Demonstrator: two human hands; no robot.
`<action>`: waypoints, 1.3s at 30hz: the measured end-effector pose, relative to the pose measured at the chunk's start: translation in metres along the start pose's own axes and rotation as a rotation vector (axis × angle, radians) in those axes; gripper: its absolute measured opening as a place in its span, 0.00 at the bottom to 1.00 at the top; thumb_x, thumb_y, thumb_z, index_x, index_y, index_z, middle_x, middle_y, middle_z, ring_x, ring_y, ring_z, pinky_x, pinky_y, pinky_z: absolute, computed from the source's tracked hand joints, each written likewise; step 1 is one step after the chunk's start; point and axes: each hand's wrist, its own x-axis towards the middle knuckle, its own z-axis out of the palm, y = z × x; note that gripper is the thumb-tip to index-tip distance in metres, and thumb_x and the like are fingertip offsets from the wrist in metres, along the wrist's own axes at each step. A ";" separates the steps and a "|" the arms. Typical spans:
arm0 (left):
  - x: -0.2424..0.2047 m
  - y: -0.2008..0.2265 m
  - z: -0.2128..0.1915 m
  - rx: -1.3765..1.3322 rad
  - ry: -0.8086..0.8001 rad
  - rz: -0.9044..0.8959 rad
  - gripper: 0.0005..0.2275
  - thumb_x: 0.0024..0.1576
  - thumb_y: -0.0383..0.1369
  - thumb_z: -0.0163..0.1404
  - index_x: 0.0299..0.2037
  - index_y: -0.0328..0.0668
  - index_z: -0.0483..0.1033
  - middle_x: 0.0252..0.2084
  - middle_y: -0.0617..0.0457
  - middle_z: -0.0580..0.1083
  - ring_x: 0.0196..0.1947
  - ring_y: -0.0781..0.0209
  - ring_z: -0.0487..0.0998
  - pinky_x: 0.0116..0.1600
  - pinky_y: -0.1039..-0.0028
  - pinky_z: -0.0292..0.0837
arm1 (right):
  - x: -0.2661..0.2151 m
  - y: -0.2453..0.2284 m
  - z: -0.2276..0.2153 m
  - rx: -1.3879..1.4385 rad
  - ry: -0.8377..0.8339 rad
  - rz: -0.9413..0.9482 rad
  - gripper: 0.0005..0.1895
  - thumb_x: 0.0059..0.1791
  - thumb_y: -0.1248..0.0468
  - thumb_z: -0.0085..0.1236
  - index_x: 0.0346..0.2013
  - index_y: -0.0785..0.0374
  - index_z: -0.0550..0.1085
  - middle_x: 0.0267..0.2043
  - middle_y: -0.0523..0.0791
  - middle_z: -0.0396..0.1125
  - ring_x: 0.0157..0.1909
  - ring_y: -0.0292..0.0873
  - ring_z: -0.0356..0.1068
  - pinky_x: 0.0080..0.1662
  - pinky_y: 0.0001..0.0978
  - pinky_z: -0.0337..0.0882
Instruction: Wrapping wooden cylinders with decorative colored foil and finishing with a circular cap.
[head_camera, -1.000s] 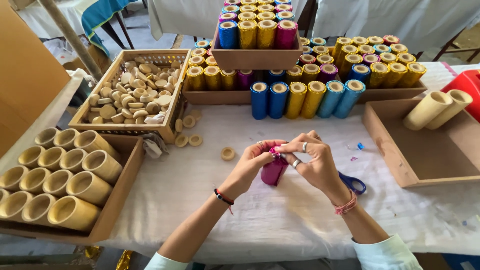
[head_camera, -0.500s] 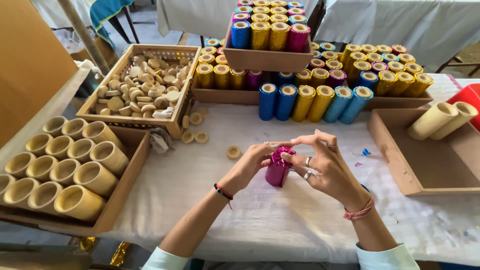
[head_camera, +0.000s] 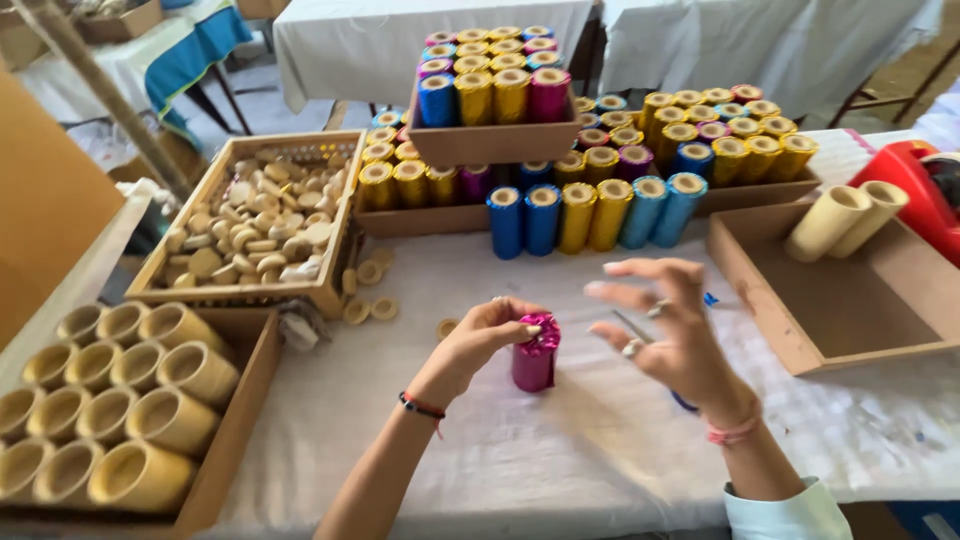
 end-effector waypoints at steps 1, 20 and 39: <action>0.001 -0.002 -0.002 -0.016 0.000 -0.004 0.13 0.59 0.31 0.53 0.53 0.36 0.77 0.45 0.57 0.78 0.45 0.70 0.76 0.56 0.75 0.69 | 0.000 0.003 -0.012 -0.038 0.057 0.050 0.18 0.41 0.58 0.71 0.44 0.53 0.81 0.56 0.41 0.67 0.58 0.48 0.60 0.61 0.47 0.63; 0.010 0.013 0.001 -0.117 0.027 -0.272 0.24 0.54 0.27 0.51 0.63 0.40 0.70 0.54 0.47 0.79 0.52 0.62 0.77 0.59 0.70 0.69 | -0.135 0.366 -0.191 -1.147 0.255 0.287 0.12 0.46 0.62 0.71 0.37 0.68 0.80 0.35 0.49 0.76 0.39 0.49 0.74 0.42 0.42 0.72; 0.010 -0.044 -0.026 -0.289 -0.067 -0.233 0.25 0.53 0.20 0.51 0.64 0.30 0.65 0.59 0.33 0.75 0.64 0.51 0.73 0.68 0.59 0.64 | -0.182 0.486 -0.245 -0.079 0.306 1.227 0.06 0.52 0.66 0.64 0.40 0.67 0.80 0.41 0.42 0.74 0.39 0.32 0.73 0.42 0.27 0.74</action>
